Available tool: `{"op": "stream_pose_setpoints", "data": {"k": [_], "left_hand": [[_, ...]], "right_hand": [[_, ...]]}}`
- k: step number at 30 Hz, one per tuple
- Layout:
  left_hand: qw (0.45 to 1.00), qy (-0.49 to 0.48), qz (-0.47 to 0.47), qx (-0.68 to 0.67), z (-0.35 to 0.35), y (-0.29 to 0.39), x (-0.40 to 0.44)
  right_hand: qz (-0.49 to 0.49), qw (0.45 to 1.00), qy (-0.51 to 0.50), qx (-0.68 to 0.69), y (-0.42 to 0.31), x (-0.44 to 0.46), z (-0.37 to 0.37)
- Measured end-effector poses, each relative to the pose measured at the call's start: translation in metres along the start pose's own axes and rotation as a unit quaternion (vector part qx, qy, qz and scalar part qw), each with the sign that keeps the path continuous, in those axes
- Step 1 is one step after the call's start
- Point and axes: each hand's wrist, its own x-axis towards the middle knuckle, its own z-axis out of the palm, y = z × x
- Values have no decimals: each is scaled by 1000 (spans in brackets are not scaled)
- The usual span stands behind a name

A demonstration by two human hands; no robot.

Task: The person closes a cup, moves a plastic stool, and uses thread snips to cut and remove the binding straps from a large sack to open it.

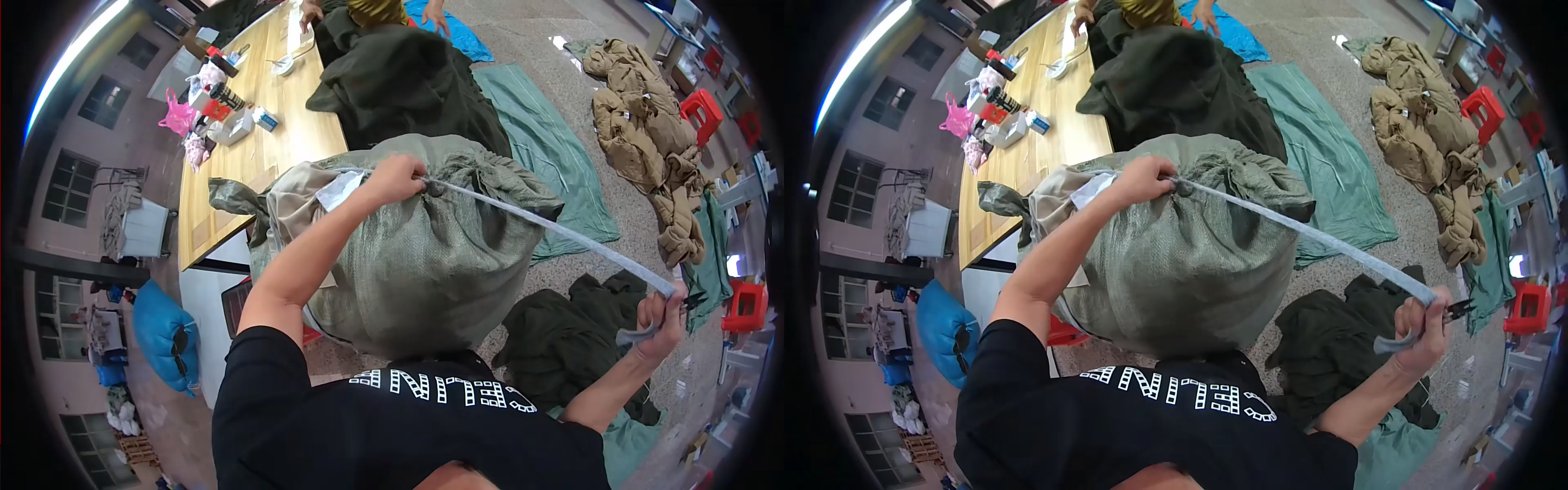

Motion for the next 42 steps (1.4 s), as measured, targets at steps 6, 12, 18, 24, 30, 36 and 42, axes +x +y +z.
{"op": "stream_pose_setpoints", "data": {"k": [6, 12, 18, 24, 30, 36, 42], "left_hand": [[978, 174, 63, -95, 12, -5, -4], [950, 190, -22, -247, 8, -15, -5], [877, 233, -84, -411, 4, -35, 11], [898, 164, -269, -306, -27, -65, 19], [970, 151, 101, -165, -28, -13, -2], [991, -59, 113, -46, -35, -5, 5], [968, 168, 179, 53, -26, 4, -8]], "right_hand": [[-127, 817, 191, -529, 32, 20, -23], [-17, 908, 15, -417, 88, 28, 106], [-132, 870, -92, -466, 231, 68, 197], [66, 936, -111, -326, 272, 70, 178], [81, 963, -95, -238, 257, 63, 179], [77, 965, -89, -236, 253, 55, 171], [85, 970, -79, -212, 251, 50, 172]]}}
